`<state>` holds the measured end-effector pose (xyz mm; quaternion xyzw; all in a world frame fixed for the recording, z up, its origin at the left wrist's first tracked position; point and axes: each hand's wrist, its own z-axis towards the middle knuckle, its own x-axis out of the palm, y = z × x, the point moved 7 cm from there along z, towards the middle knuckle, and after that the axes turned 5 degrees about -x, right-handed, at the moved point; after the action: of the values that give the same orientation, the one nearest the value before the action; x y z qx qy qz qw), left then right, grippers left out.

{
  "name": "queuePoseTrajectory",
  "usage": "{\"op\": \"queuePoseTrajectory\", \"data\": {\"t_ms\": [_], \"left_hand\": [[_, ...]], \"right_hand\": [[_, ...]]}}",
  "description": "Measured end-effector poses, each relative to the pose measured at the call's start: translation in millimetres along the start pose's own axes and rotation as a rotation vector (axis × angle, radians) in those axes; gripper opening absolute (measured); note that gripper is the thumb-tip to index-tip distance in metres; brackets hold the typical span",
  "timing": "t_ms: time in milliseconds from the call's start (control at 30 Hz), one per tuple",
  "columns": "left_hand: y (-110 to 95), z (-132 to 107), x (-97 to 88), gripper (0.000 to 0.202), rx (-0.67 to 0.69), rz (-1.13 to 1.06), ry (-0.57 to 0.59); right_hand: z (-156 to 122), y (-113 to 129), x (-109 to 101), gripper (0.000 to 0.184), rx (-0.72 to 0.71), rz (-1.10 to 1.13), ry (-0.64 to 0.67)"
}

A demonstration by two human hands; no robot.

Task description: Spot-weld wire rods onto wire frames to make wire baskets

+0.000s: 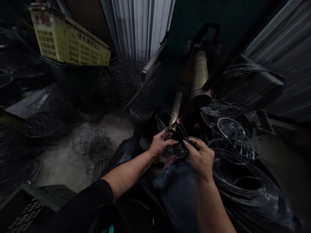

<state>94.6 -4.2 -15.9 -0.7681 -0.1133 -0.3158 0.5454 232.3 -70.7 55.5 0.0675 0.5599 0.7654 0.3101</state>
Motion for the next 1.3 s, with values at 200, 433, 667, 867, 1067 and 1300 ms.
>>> {"op": "queuePoseTrajectory", "data": {"t_ms": [200, 433, 667, 867, 1067, 1300], "left_hand": [[1, 3, 4.5, 0.054, 0.004, -0.062, -0.006], [3, 7, 9.8, 0.054, 0.023, -0.054, -0.006], [-9, -6, -13.4, 0.054, 0.224, 0.469, 0.033], [-5, -20, -26.1, 0.055, 0.847, 1.404, 0.076], [13, -10, -21.9, 0.052, 1.017, 1.570, 0.072], [6, -14, -20.9, 0.050, 0.944, 1.443, 0.193]], "right_hand": [[7, 3, -3, 0.017, -0.004, 0.021, -0.029], [11, -2, -1, 0.018, -0.028, -0.022, -0.039], [-16, 2, -20, 0.021, -0.050, -0.127, -0.067], [-56, -57, -24, 0.023, 0.187, 0.108, -0.037], [-63, -69, -17, 0.017, 0.153, 0.202, -0.094], [-48, -11, -15, 0.014, 0.063, 0.158, 0.029]]}}
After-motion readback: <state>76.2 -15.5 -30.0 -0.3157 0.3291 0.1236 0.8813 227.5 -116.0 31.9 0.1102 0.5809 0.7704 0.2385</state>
